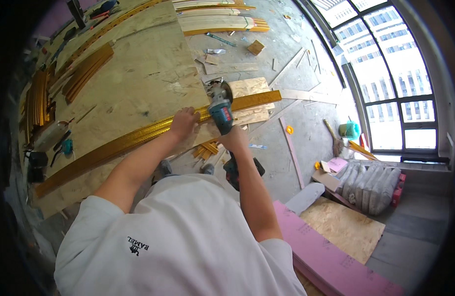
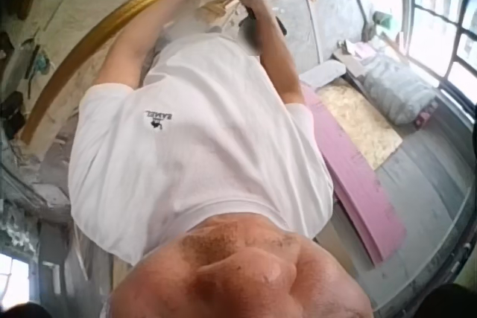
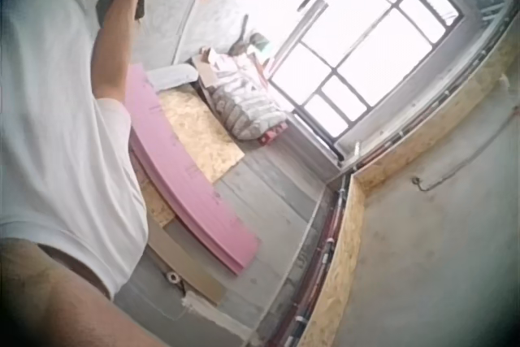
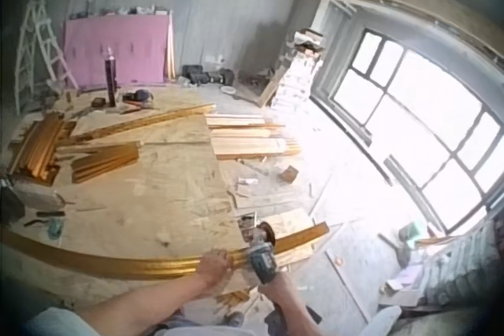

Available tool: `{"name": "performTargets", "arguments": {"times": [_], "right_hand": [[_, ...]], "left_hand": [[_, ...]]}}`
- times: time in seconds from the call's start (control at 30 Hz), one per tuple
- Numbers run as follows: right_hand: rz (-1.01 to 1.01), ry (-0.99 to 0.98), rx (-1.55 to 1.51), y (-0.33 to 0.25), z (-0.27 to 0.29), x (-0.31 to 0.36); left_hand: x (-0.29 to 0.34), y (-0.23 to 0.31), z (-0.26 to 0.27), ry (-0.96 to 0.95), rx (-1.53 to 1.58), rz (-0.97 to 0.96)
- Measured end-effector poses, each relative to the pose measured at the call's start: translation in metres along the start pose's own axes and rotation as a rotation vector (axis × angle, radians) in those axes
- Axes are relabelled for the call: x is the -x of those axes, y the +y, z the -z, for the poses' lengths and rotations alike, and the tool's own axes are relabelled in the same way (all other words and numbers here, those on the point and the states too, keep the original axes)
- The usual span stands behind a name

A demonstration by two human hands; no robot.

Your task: The person uses a handheld angle grinder to cut multiple gold-colored metal profiles on a wooden workbench. They repeatedly position the profiles, cut them to length, and set the cut pieces aside. Sparks are visible during each cut.

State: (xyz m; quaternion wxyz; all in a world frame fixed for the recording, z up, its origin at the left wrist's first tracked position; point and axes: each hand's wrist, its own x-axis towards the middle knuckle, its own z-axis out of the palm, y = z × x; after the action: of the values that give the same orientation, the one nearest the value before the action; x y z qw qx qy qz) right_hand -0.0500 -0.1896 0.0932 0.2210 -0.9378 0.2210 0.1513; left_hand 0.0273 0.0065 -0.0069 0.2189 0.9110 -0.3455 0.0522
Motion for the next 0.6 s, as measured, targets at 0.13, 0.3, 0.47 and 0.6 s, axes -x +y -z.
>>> {"name": "performTargets", "arguments": {"times": [0.13,0.3,0.47,0.6], "right_hand": [[-0.028,0.3,-0.225,0.02,0.008,0.01],[-0.229,0.323,-0.526,0.069,0.034,0.041],[-0.401,0.374,-0.429,0.192,-0.009,0.07],[-0.601,0.295,-0.431,0.275,-0.063,0.122]], "left_hand": [[-0.008,0.003,0.017,-0.134,-0.005,0.001],[-0.027,0.01,0.03,-0.346,-0.119,0.041],[-0.044,0.012,0.017,-0.452,-0.264,0.027],[-0.047,0.011,0.014,-0.528,-0.32,0.037]]}}
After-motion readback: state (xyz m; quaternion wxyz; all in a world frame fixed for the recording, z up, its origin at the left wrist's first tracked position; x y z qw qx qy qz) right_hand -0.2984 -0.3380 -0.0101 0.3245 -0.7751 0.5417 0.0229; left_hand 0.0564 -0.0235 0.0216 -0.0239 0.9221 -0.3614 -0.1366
